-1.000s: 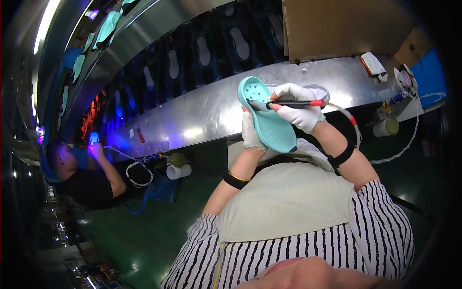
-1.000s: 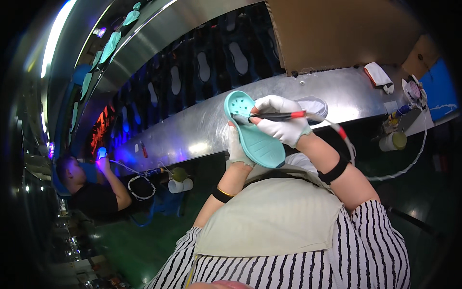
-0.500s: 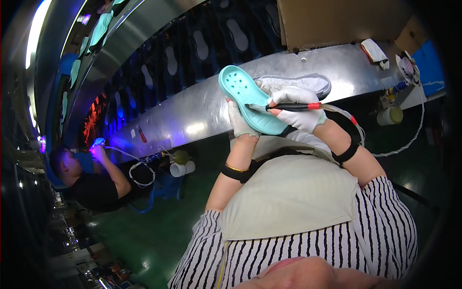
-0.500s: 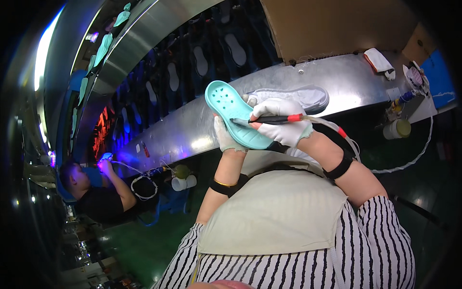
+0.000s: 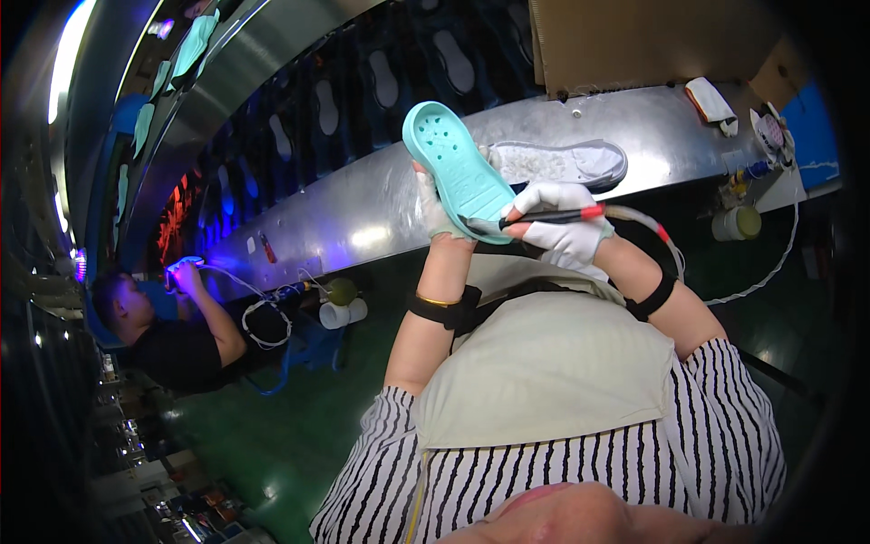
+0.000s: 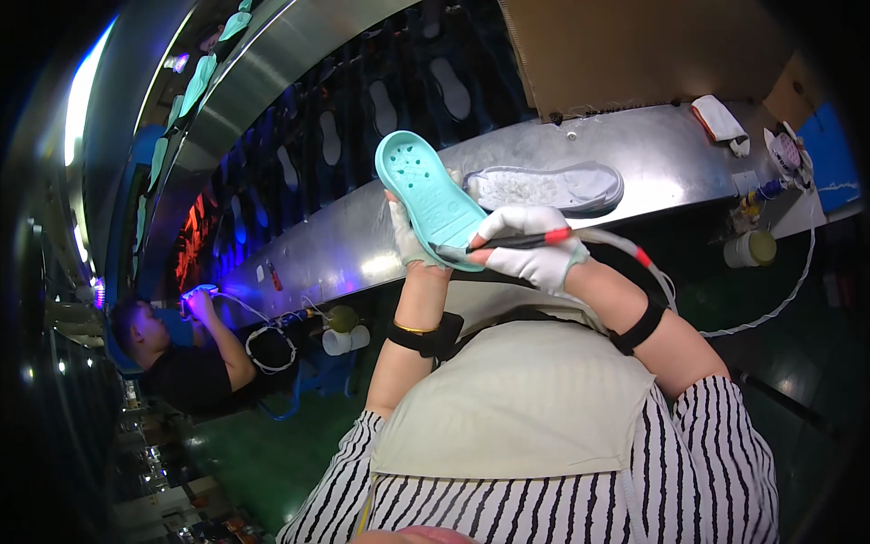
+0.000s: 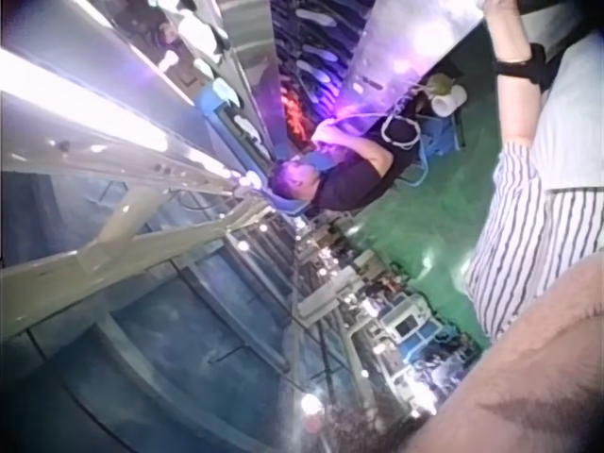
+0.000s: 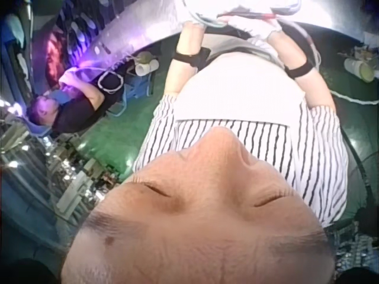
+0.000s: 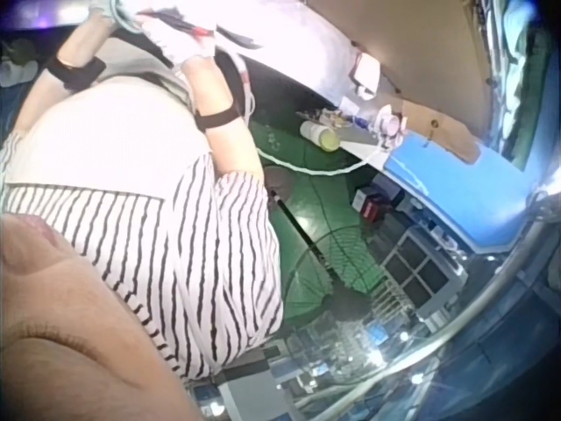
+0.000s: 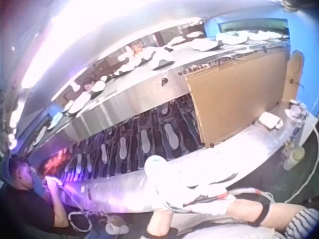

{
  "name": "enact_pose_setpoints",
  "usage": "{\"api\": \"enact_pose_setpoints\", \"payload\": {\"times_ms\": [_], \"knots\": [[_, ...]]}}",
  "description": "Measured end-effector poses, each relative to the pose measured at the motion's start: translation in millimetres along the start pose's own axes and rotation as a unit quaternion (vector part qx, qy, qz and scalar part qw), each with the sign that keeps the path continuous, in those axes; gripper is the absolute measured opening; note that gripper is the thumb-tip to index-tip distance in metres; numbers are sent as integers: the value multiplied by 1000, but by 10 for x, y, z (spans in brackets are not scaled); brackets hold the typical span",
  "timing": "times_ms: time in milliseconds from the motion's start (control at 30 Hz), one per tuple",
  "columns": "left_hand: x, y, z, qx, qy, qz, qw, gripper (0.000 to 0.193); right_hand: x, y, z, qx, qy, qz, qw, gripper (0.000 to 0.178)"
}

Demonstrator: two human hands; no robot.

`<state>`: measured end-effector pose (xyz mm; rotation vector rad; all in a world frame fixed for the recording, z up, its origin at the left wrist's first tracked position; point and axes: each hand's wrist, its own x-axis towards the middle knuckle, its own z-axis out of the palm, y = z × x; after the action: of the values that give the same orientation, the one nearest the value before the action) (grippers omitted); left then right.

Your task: Apply adhesive to shoe outsoles using a precision applicator tool.

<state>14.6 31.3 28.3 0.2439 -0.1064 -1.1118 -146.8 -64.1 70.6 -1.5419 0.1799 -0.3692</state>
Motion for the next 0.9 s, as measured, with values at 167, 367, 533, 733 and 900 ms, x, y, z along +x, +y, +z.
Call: {"api": "enact_pose_setpoints", "payload": {"times_ms": [167, 367, 533, 733, 900], "knots": [[-154, -183, 222, -17, 27, 10, 999, 75, 164, 37, -198, 52, 111, 1, 992, 12], [-73, -272, 245, 60, 38, 41, 997, 70, 135, 125, -94, -31, 50, -108, 992, 9], [-92, -217, 293, 7, -6, 5, 1000, 66, 129, 65, -127, 80, 54, 24, 995, 10], [-50, -93, 244, 48, 5, -12, 999, 70, 138, 67, -105, -41, -10, -146, 988, 10], [-38, -83, 262, 38, -16, -58, 997, 70, 191, 83, -157, 70, 28, -15, 997, 9]]}}
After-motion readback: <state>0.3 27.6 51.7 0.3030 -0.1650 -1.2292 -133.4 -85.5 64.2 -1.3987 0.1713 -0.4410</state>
